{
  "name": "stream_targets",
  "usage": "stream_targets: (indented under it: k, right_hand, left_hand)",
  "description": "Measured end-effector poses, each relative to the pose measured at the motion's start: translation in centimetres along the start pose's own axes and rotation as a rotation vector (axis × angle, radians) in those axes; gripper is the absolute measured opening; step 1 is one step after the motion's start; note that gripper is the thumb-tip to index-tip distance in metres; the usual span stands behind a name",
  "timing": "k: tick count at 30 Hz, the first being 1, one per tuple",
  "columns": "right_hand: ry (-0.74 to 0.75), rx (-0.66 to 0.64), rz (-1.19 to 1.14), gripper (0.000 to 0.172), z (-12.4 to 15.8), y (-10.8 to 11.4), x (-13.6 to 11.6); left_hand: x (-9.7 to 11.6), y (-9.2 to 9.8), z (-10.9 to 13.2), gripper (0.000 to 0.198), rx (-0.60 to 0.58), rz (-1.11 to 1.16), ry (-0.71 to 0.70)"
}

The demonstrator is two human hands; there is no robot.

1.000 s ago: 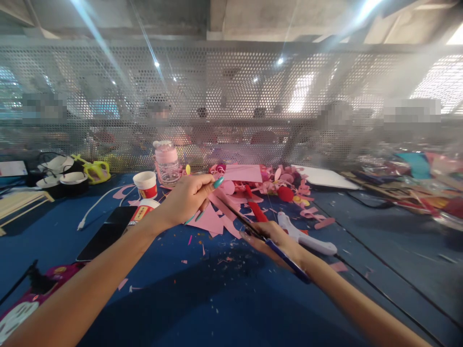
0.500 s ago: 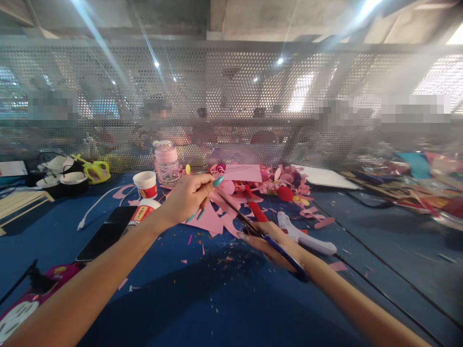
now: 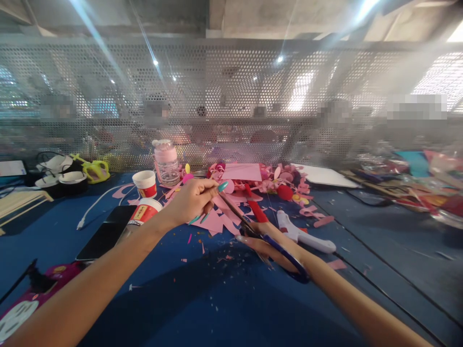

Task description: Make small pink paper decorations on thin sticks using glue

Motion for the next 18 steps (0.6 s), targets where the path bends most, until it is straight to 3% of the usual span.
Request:
stream_targets:
  k: [18]
  right_hand:
    - [0.026, 0.050, 0.074, 0.035, -0.11, -0.16, 0.38]
  left_hand:
    - [-0.61, -0.26, -0.44, 0.023, 0.022, 0.177, 0.092]
Point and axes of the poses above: each hand's wrist, its own z-axis away from the middle knuckle, its own y-axis out of the back of the hand, x = y × z, the point moved 5 cm from there along -z, towards the middle knuckle, and after that the axes turned 10 degrees about z, right-handed, at the moved point
